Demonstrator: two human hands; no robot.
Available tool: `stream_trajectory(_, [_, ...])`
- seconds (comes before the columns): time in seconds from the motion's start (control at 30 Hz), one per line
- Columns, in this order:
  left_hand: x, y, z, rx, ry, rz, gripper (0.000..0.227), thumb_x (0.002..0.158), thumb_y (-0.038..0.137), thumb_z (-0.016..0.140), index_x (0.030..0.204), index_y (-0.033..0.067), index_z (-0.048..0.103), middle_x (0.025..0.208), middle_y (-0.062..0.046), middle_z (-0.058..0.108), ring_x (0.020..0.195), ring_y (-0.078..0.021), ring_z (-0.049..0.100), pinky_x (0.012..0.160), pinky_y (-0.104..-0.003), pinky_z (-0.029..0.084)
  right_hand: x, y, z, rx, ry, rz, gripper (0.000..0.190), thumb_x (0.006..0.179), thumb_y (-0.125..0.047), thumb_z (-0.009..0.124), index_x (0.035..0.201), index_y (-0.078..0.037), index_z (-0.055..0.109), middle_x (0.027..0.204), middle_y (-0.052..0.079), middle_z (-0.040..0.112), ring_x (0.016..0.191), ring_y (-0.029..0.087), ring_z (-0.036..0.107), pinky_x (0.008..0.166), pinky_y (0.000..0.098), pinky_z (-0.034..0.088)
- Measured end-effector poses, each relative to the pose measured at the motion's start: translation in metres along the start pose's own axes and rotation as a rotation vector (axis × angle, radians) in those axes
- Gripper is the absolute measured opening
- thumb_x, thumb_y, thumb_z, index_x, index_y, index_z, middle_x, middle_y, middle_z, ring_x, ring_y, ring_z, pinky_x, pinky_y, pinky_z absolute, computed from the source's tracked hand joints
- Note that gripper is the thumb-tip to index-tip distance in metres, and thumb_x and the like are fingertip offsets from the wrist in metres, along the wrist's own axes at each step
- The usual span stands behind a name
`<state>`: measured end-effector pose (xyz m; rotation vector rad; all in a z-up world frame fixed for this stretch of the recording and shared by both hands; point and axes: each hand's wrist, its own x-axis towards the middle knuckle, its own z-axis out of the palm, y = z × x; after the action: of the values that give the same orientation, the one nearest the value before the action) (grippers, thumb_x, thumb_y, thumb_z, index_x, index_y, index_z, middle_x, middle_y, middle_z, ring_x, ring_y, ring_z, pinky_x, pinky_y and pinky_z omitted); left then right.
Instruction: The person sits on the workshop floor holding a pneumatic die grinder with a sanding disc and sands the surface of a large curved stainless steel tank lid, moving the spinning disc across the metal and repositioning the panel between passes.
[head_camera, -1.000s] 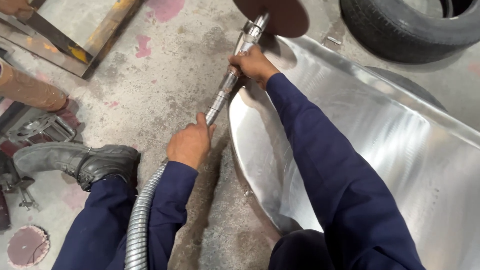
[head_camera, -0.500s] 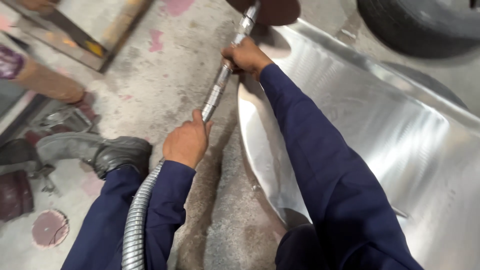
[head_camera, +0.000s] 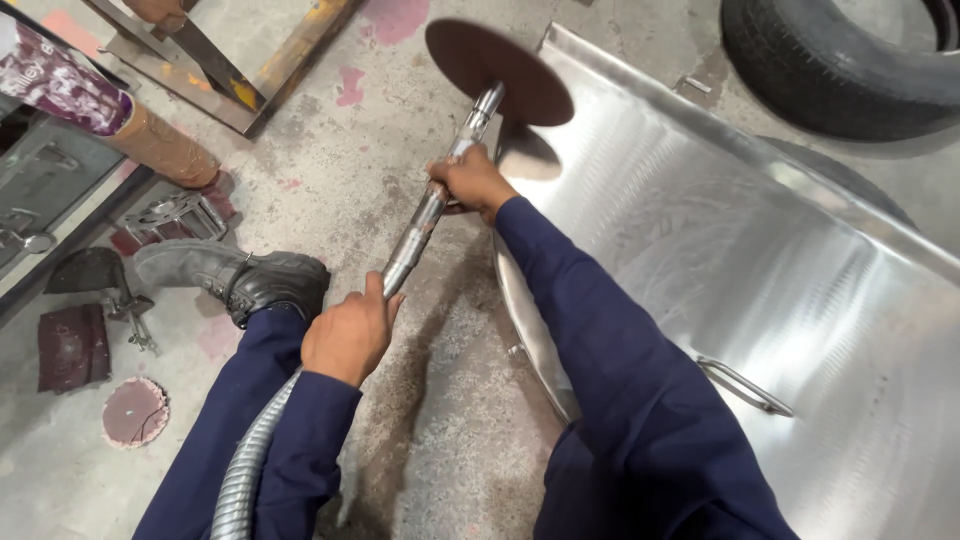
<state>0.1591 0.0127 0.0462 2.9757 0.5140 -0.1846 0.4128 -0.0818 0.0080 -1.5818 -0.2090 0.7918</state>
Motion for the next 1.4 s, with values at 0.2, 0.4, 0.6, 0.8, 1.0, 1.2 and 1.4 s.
stream_trajectory(0.2, [-0.032, -0.014, 0.001, 0.001, -0.010, -0.013, 0.043, 0.102, 0.048, 0.047, 0.113, 0.0065, 0.048, 0.078, -0.022, 0.070, 0.067, -0.0448, 0.071, 0.057, -0.055, 0.057, -0.021, 0.017, 0.025, 0.001, -0.003, 0.007, 0.057, 0.093, -0.015, 0.066, 0.130, 0.004, 0.026, 0.093, 0.013, 0.067, 0.073, 0.021, 0.074, 0.066, 0.0369, 0.070])
stream_trajectory(0.4, [-0.063, -0.023, 0.002, 0.014, -0.090, -0.049, 0.044, 0.103, 0.051, 0.043, 0.113, 0.0080, 0.048, 0.081, -0.021, 0.070, 0.070, -0.0436, 0.072, 0.060, -0.056, 0.058, -0.051, 0.033, 0.044, 0.025, -0.013, 0.038, 0.067, 0.094, -0.014, 0.064, 0.136, 0.007, 0.016, 0.096, 0.017, 0.065, 0.075, 0.023, 0.074, 0.065, 0.0347, 0.070])
stream_trajectory(0.6, [-0.091, -0.025, 0.003, 0.011, -0.134, -0.096, 0.045, 0.100, 0.052, 0.043, 0.116, 0.0100, 0.047, 0.084, -0.019, 0.070, 0.072, -0.0436, 0.072, 0.061, -0.056, 0.058, -0.083, 0.039, 0.056, 0.026, -0.012, 0.077, 0.080, 0.095, -0.014, 0.063, 0.141, 0.009, 0.001, 0.102, 0.021, 0.063, 0.080, 0.027, 0.074, 0.068, 0.0342, 0.069])
stream_trajectory(0.8, [-0.093, -0.026, -0.003, 0.047, -0.143, -0.101, 0.045, 0.100, 0.052, 0.042, 0.115, 0.0103, 0.048, 0.082, -0.016, 0.070, 0.067, -0.0387, 0.074, 0.056, -0.051, 0.060, -0.089, 0.037, 0.056, 0.052, -0.025, 0.082, 0.067, 0.096, -0.016, 0.064, 0.135, 0.009, 0.016, 0.102, 0.021, 0.062, 0.081, 0.027, 0.074, 0.066, 0.0347, 0.069])
stream_trajectory(1.0, [-0.041, -0.024, -0.003, 0.063, -0.103, -0.011, 0.042, 0.104, 0.048, 0.043, 0.113, 0.0081, 0.050, 0.074, -0.015, 0.069, 0.057, -0.0329, 0.072, 0.047, -0.045, 0.058, -0.036, 0.034, 0.025, 0.012, 0.003, -0.015, 0.034, 0.094, -0.014, 0.067, 0.110, 0.011, 0.050, 0.083, 0.015, 0.069, 0.065, 0.022, 0.075, 0.056, 0.0355, 0.069])
stream_trajectory(1.2, [0.022, -0.003, -0.005, 0.102, 0.090, 0.085, 0.040, 0.101, 0.043, 0.051, 0.118, 0.0070, 0.055, 0.072, -0.013, 0.070, 0.054, -0.0312, 0.071, 0.043, -0.043, 0.056, 0.016, 0.006, -0.030, 0.000, -0.023, -0.038, 0.023, 0.095, -0.021, 0.067, 0.086, 0.000, 0.065, 0.076, 0.013, 0.072, 0.063, 0.021, 0.072, 0.053, 0.0337, 0.064])
stream_trajectory(1.4, [0.090, 0.037, -0.008, 0.147, 0.170, 0.091, 0.041, 0.101, 0.038, 0.056, 0.125, 0.0046, 0.055, 0.072, -0.013, 0.071, 0.054, -0.0277, 0.072, 0.044, -0.040, 0.057, 0.055, -0.042, -0.085, -0.004, 0.001, 0.012, 0.021, 0.100, -0.021, 0.063, 0.093, -0.002, 0.067, 0.082, 0.009, 0.074, 0.071, 0.016, 0.076, 0.061, 0.0332, 0.072])
